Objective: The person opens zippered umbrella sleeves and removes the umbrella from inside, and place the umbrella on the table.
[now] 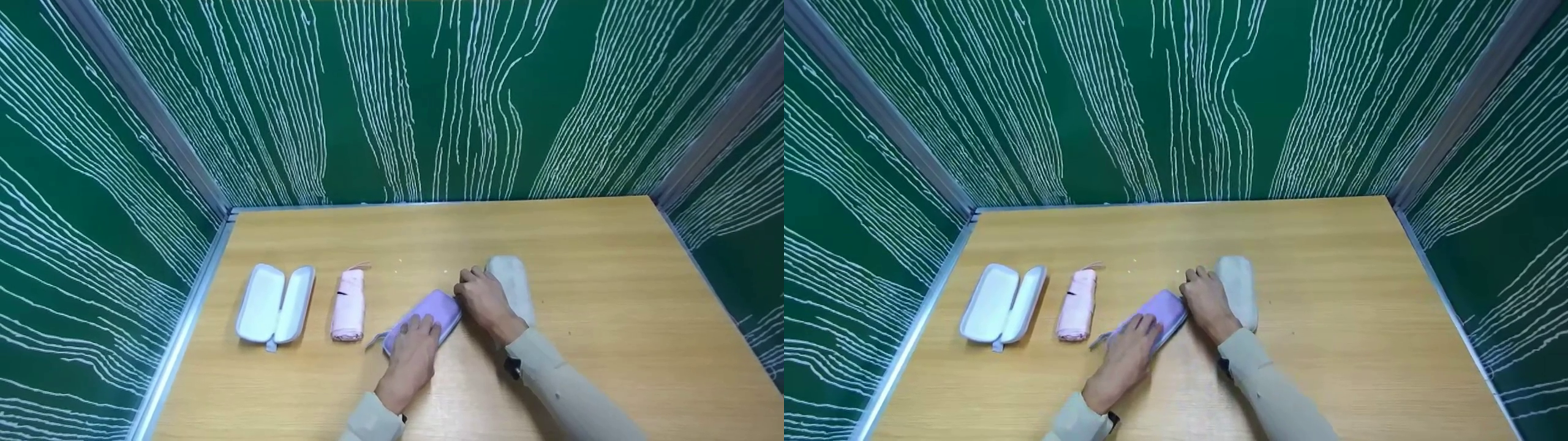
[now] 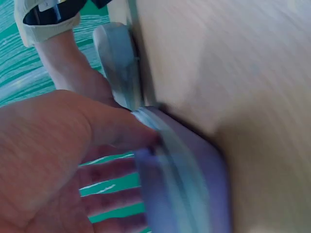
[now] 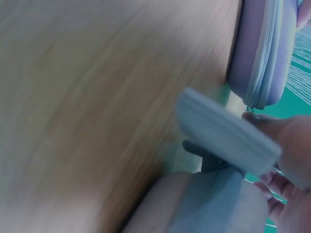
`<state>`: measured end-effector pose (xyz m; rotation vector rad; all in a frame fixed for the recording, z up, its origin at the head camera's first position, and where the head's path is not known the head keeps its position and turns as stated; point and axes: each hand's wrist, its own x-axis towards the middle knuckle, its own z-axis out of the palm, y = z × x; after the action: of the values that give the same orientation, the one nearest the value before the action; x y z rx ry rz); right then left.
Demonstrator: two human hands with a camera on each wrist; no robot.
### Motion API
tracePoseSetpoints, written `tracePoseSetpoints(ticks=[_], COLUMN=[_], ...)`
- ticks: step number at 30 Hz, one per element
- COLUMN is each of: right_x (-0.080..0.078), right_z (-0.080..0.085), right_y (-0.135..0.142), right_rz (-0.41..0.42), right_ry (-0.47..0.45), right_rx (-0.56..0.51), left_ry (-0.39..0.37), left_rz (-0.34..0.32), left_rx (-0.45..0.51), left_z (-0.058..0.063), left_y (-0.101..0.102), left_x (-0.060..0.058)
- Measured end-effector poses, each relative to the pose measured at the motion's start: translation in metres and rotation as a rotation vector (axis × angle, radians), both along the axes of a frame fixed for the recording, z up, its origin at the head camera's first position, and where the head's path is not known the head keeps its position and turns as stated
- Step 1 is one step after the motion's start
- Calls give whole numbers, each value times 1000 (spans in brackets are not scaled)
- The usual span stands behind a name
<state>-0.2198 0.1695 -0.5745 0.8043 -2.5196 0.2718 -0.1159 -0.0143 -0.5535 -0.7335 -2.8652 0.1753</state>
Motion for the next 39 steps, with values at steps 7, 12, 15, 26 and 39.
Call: tracePoseSetpoints(ticks=[7,12,15,26,39], right_x=[-2,-4,-5,-7,-9], right_z=[2,2,2,0,2], right_y=[-2,-4,-4,-3,-8], right_rz=[9,20,47,132,206], right_ry=[24,42,48,34,15], right_rx=[25,95,105,180,188], left_ry=[-36,-47,-72,-140,-116], left_rz=[-2,-54,-90,-147,-305], left_rx=[32,41,64,145,231], left_z=[-5,-4,-2,0,-2], left_y=[-7,-14,-19,-32,-45], left_x=[-1,-3,-4,-5,-10])
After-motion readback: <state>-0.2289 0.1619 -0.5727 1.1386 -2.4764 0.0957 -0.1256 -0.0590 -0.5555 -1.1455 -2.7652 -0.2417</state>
